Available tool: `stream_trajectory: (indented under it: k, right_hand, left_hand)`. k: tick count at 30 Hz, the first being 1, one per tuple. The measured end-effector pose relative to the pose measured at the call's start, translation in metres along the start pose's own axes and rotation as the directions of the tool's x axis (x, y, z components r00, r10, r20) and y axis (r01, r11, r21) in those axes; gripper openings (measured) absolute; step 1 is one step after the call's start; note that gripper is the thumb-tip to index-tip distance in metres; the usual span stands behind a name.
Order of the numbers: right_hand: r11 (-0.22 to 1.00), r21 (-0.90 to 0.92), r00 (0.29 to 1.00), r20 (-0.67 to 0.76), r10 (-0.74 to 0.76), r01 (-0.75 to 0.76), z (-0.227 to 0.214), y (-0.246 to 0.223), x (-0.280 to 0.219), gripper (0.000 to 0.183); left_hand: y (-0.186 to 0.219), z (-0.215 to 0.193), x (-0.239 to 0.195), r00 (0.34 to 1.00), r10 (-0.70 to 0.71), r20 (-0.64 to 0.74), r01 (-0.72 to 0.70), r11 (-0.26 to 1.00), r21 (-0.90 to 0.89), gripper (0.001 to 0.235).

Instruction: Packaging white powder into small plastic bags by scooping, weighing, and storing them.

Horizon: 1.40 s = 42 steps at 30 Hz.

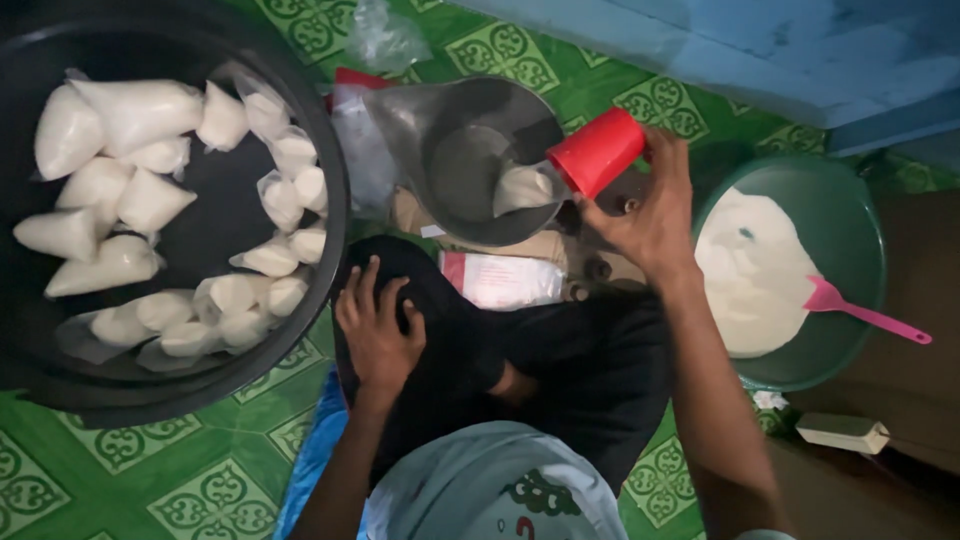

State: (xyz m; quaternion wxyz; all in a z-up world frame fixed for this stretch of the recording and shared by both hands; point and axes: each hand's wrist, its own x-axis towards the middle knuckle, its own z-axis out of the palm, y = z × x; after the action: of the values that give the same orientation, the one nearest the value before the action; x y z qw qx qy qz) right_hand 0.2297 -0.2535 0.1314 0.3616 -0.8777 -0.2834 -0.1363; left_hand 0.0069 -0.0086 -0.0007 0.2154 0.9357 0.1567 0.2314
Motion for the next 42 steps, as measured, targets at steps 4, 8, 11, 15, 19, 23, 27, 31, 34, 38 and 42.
stream_trajectory:
  k: [4,8,11,15,19,23,27,31,34,38,42]
  right_hand:
    - [0.999,-0.012,0.999,0.004,-0.032,0.032,0.000,0.004,-0.001,0.086]
    - [0.998,-0.038,0.999,0.012,-0.044,0.044,0.000,0.007,-0.002,0.087]
    - [0.998,-0.039,0.998,0.009,-0.056,0.057,-0.001,0.001,-0.001,0.087]
    - [0.997,-0.028,0.998,0.017,-0.068,0.068,-0.001,-0.001,-0.001,0.088]
    - [0.997,-0.030,0.997,0.030,-0.067,0.068,-0.002,-0.002,0.000,0.086]
    - [0.996,-0.051,0.996,0.039,-0.078,0.080,-0.002,0.002,-0.001,0.086]
    - [0.996,-0.053,0.997,0.031,-0.077,0.078,-0.002,-0.006,0.000,0.084]
    - [0.996,-0.041,0.996,0.046,-0.081,0.083,-0.003,-0.006,0.001,0.085]
    - [0.996,-0.036,0.995,0.056,-0.084,0.086,-0.003,-0.012,0.002,0.084]
    - [0.993,-0.041,0.992,0.065,-0.112,0.114,-0.003,-0.013,0.001,0.083]
    - [0.996,-0.046,0.994,0.077,-0.072,0.076,-0.003,-0.013,-0.001,0.083]
  left_hand:
    - [0.005,-0.004,0.002,1.000,-0.017,-0.006,0.017,1.000,-0.017,0.027]
    - [0.005,-0.003,0.002,1.000,-0.012,-0.022,0.012,1.000,0.001,0.026]
    - [0.005,-0.002,0.001,1.000,-0.016,-0.025,0.016,1.000,-0.004,0.027]
    - [0.004,-0.001,0.001,1.000,-0.015,-0.013,0.015,1.000,-0.006,0.028]
    - [0.004,-0.002,0.000,1.000,-0.019,-0.012,0.019,1.000,-0.010,0.029]
    - [0.003,-0.002,0.000,1.000,-0.009,0.002,0.009,1.000,-0.004,0.029]
    - [0.004,-0.003,0.002,1.000,-0.009,-0.006,0.009,1.000,-0.017,0.028]
    - [0.005,-0.002,0.001,1.000,-0.011,-0.008,0.011,1.000,-0.017,0.029]
    - [0.005,-0.002,0.001,1.000,-0.023,-0.007,0.022,1.000,-0.021,0.028]
    - [0.004,-0.002,0.001,1.000,-0.022,-0.005,0.022,1.000,-0.014,0.028]
    - [0.003,-0.001,-0.001,1.000,-0.016,-0.006,0.016,1.000,-0.010,0.028]
